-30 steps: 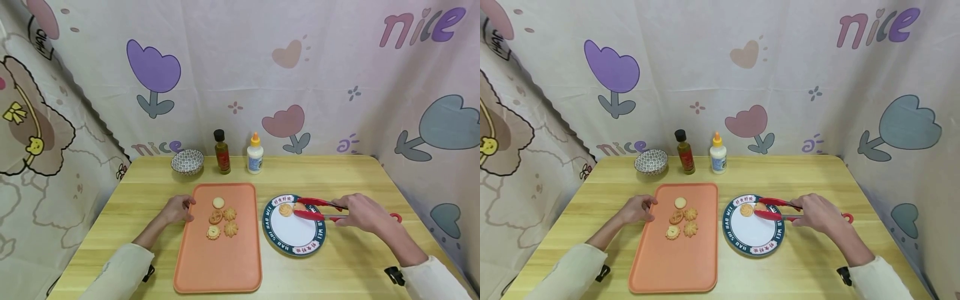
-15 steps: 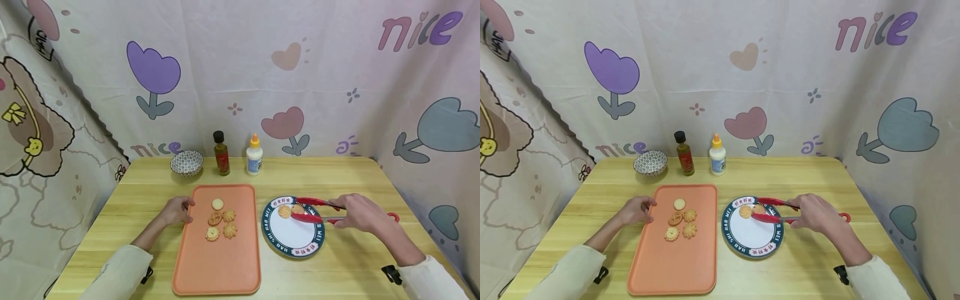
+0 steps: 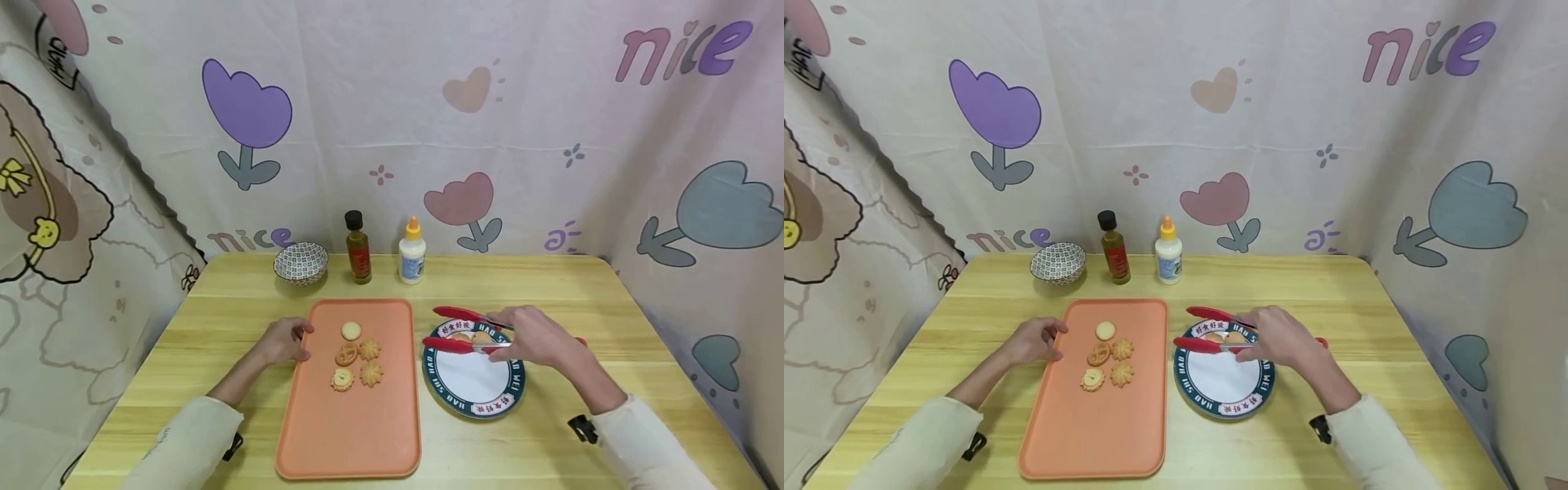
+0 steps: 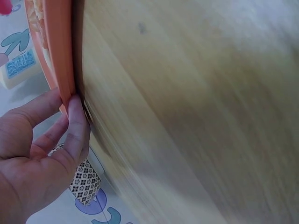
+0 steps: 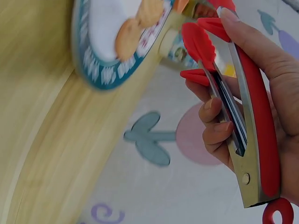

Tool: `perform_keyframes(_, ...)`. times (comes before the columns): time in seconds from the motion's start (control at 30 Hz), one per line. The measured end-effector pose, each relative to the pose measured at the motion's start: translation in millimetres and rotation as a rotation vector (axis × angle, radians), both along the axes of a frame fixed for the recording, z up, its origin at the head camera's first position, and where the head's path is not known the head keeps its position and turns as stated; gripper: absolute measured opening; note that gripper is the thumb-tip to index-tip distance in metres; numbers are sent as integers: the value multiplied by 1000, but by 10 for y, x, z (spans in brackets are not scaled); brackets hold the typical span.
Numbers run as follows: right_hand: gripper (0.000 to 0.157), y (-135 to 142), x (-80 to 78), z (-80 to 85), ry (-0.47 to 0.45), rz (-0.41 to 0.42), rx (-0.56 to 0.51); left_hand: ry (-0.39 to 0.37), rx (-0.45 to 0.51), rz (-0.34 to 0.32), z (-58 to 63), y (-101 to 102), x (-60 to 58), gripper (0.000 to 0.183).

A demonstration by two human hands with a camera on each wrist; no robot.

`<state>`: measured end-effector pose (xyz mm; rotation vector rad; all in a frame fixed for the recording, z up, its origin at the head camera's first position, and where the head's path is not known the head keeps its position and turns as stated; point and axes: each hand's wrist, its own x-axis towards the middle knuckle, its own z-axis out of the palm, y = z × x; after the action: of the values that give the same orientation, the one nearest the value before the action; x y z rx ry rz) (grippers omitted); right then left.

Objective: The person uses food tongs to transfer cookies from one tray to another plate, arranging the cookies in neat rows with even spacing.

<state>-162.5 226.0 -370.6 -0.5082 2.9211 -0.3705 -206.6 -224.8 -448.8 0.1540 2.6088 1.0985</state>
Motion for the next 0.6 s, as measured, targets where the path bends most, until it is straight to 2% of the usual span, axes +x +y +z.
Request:
perform_keyframes(0.27, 74, -392, -99, -70, 54, 90, -50, -9, 11, -1, 13, -29, 3, 43)
perform_keyframes(0.6, 66, -734, -157, -182, 47, 156, -72, -2, 0, -5, -6, -27, -12, 43)
